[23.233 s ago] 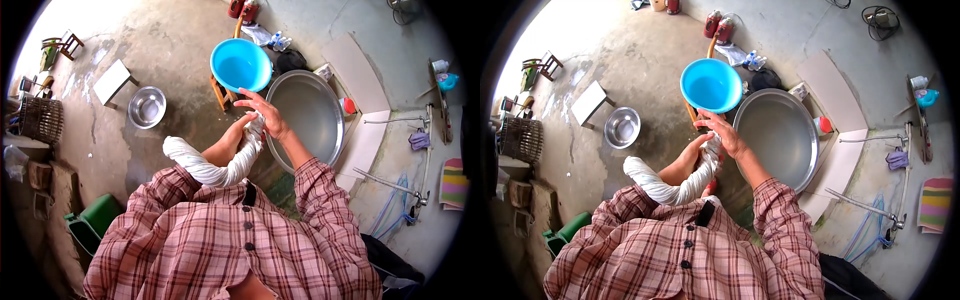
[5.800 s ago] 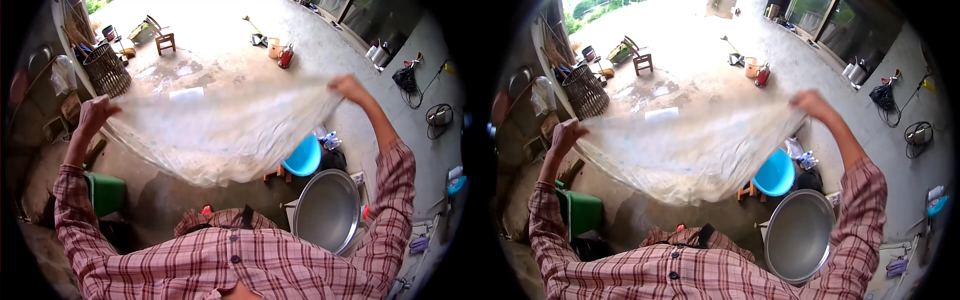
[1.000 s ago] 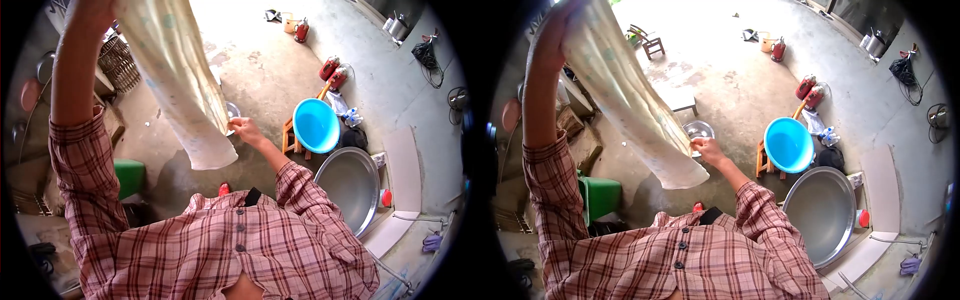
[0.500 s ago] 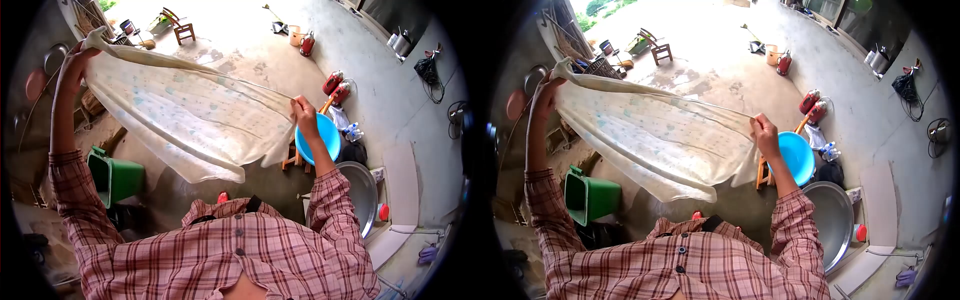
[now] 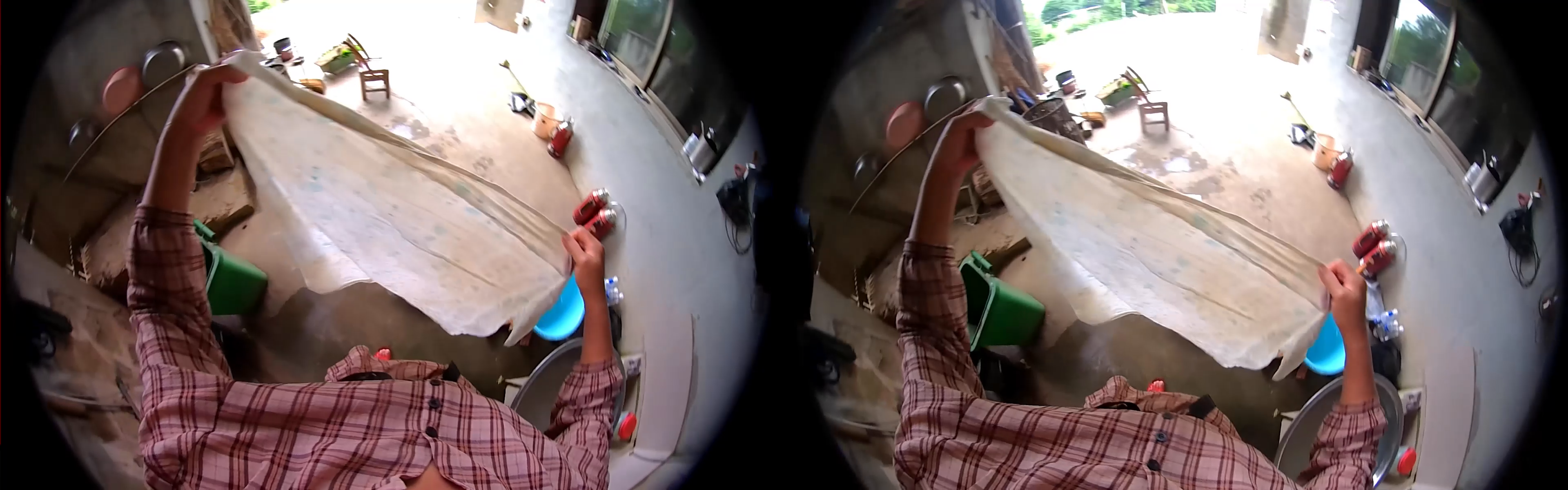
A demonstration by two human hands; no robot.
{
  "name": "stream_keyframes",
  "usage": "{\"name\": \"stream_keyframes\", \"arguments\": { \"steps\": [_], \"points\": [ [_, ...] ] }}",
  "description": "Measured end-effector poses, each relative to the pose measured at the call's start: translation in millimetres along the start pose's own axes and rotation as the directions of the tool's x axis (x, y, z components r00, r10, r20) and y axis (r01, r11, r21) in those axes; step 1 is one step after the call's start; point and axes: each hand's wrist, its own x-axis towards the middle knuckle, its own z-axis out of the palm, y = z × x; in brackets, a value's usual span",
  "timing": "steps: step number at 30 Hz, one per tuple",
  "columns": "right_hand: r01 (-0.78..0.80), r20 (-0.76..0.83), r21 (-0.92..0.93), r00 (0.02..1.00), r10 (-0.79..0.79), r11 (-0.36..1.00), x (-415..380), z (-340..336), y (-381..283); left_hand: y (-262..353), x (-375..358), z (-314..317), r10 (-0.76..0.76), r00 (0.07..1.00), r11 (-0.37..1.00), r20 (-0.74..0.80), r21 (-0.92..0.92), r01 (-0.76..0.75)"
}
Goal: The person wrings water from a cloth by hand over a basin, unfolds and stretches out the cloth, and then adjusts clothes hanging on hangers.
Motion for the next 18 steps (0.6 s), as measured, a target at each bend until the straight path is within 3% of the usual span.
{"name": "stream_keyframes", "arguments": {
  "steps": [2,4,6,10,12,14,15,16,17,18],
  "points": [
    [-0.021,0.034,0.020,0.999,0.021,1.000,-1,-4,11,3,3,3,0.020,0.995,1.000,0.101,0.003,-0.020],
    [-0.145,0.085,0.133,0.987,0.135,0.980,-6,-4,8,9,-10,38,0.072,0.997,0.997,0.004,0.026,-0.072],
    [-0.155,0.091,0.219,0.986,0.138,0.964,-5,-7,19,11,-12,40,0.013,0.999,1.000,0.049,-0.012,-0.013],
    [-0.223,0.084,0.336,0.975,0.207,0.915,-3,-11,38,7,-16,33,0.047,0.985,0.998,0.163,0.044,-0.055],
    [-0.205,0.064,0.240,0.979,0.195,0.949,0,-9,43,7,-8,25,0.056,0.963,0.998,0.265,0.016,-0.062],
    [-0.153,0.064,0.183,0.988,0.144,0.971,-2,-12,40,-10,14,1,0.091,0.996,0.995,0.015,-0.032,-0.090],
    [-0.121,0.074,0.114,0.991,0.114,0.986,-4,-10,31,6,-5,50,0.113,0.993,0.993,-0.045,-0.012,-0.113],
    [-0.067,0.090,0.062,0.994,0.062,0.996,-6,-8,23,1,14,30,0.223,0.942,0.965,-0.249,0.191,-0.178],
    [-0.081,0.174,0.113,0.983,0.060,0.990,-6,-8,27,4,20,33,0.383,0.766,0.881,-0.515,0.452,-0.137],
    [-0.084,0.274,0.160,0.961,0.038,0.984,-6,-8,32,10,34,3,0.396,0.812,0.844,-0.430,0.518,-0.137]
  ]
}}
